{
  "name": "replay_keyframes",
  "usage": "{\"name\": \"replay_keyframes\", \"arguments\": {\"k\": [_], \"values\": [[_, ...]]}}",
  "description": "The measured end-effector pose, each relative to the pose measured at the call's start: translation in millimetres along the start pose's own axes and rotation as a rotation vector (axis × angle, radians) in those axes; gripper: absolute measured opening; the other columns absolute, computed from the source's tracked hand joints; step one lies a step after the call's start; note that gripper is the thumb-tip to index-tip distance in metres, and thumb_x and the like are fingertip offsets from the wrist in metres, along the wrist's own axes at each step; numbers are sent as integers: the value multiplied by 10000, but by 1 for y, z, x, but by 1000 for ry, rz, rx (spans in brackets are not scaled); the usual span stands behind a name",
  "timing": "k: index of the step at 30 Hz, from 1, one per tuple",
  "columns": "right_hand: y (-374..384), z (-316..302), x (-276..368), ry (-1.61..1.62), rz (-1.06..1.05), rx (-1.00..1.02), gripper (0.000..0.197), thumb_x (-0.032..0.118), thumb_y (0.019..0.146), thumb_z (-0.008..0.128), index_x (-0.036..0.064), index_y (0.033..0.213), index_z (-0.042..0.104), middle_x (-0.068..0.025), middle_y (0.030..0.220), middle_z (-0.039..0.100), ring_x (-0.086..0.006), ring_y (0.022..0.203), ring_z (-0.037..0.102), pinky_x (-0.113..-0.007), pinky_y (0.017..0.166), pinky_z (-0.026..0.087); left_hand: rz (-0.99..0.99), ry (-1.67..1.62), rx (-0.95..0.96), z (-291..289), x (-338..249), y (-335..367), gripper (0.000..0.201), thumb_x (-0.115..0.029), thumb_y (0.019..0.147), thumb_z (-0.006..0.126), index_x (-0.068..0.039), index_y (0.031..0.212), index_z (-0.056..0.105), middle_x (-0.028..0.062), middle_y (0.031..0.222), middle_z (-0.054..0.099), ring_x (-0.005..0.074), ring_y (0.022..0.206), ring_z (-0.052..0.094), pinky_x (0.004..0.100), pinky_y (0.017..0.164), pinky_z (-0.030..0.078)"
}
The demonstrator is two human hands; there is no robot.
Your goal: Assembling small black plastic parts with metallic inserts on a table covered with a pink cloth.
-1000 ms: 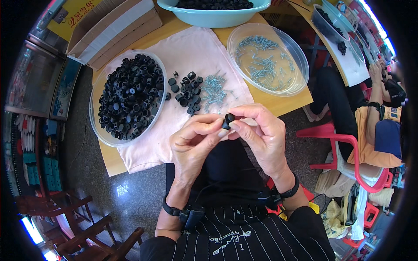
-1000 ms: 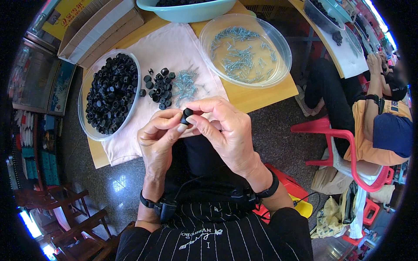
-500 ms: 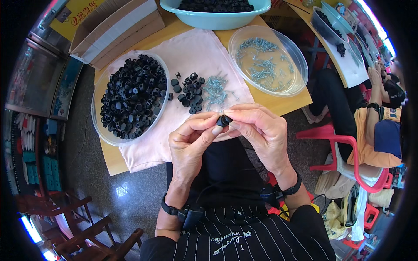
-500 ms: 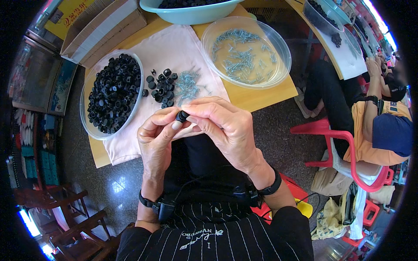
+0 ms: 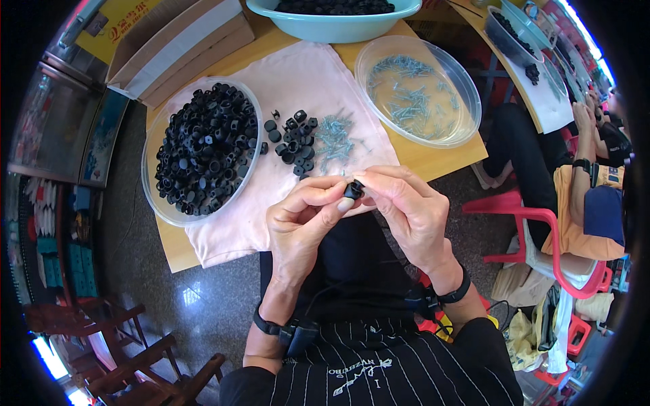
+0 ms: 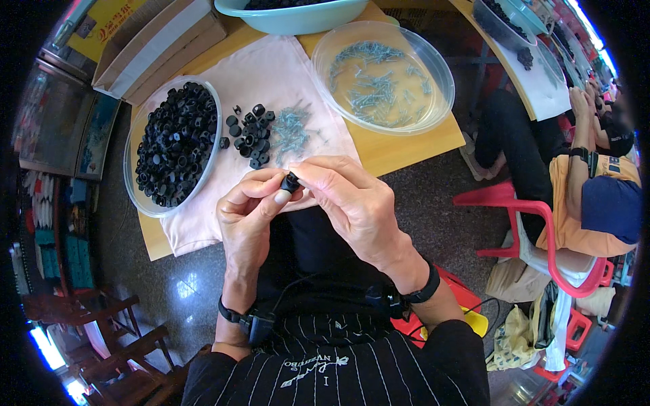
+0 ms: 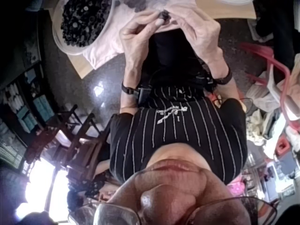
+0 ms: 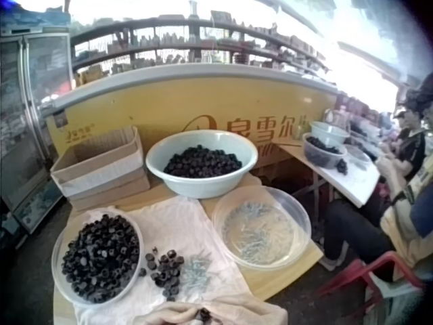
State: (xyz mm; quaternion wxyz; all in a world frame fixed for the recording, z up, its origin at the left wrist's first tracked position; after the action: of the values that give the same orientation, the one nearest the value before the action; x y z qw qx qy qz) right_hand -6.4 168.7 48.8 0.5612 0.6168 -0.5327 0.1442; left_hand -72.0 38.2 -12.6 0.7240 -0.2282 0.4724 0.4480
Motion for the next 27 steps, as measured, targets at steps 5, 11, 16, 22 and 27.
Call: {"name": "replay_keyframes", "arguments": {"k": [5, 11, 16, 22, 27], "values": [[3, 2, 5, -120, -81, 60, 298, -65, 770, 666, -31, 1064, 630, -143, 1014, 651, -252, 902, 661, -305, 755, 552, -24, -120, -17, 1, 5, 1, 158, 85, 828, 641, 31, 975, 667, 156, 1102, 610, 199, 962, 641, 323, 882, 551], [2, 6, 13, -182, -135, 53, 347, -58, 727, 697, -32, 1063, 614, -134, 991, 651, -249, 868, 654, -316, 738, 553, -18, -113, -53, 1, 2, 0, 141, 75, 826, 650, 28, 958, 660, 156, 1083, 627, 194, 963, 641, 323, 866, 556], [-1, 5, 3, -142, -113, 26, 357, -47, 698, 728, -24, 1038, 620, -124, 975, 648, -243, 833, 646, -319, 726, 550, -59, -95, -55, 3, 3, -3, 133, 57, 817, 674, 10, 941, 672, 141, 1064, 643, 179, 960, 637, 307, 858, 546], [0, 5, 8, -202, -224, 18, 340, -22, 671, 755, -9, 991, 641, -110, 941, 641, -244, 842, 643, -326, 723, 539, -77, -100, -84, 1, 6, -6, 124, 56, 808, 686, 2, 921, 681, 127, 1045, 656, 158, 949, 631, 289, 861, 522], [-1, 5, 8, -156, -265, 23, 325, -30, 648, 753, 1, 955, 654, -101, 936, 634, -228, 802, 630, -308, 687, 527, -81, -99, -88, 0, 7, -9, 130, 58, 805, 690, -3, 920, 683, 124, 1046, 659, 154, 951, 629, 280, 871, 505]]}}
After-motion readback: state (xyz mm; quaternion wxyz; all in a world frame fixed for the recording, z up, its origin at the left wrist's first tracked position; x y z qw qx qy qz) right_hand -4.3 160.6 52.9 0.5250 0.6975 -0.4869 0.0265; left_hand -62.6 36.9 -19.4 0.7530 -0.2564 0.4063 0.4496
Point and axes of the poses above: each hand's wrist, its own y-axis towards the middle knuckle, its own z-axis out of the palm, x = y × z, the point moved 8 cm from there along y, towards the middle knuckle
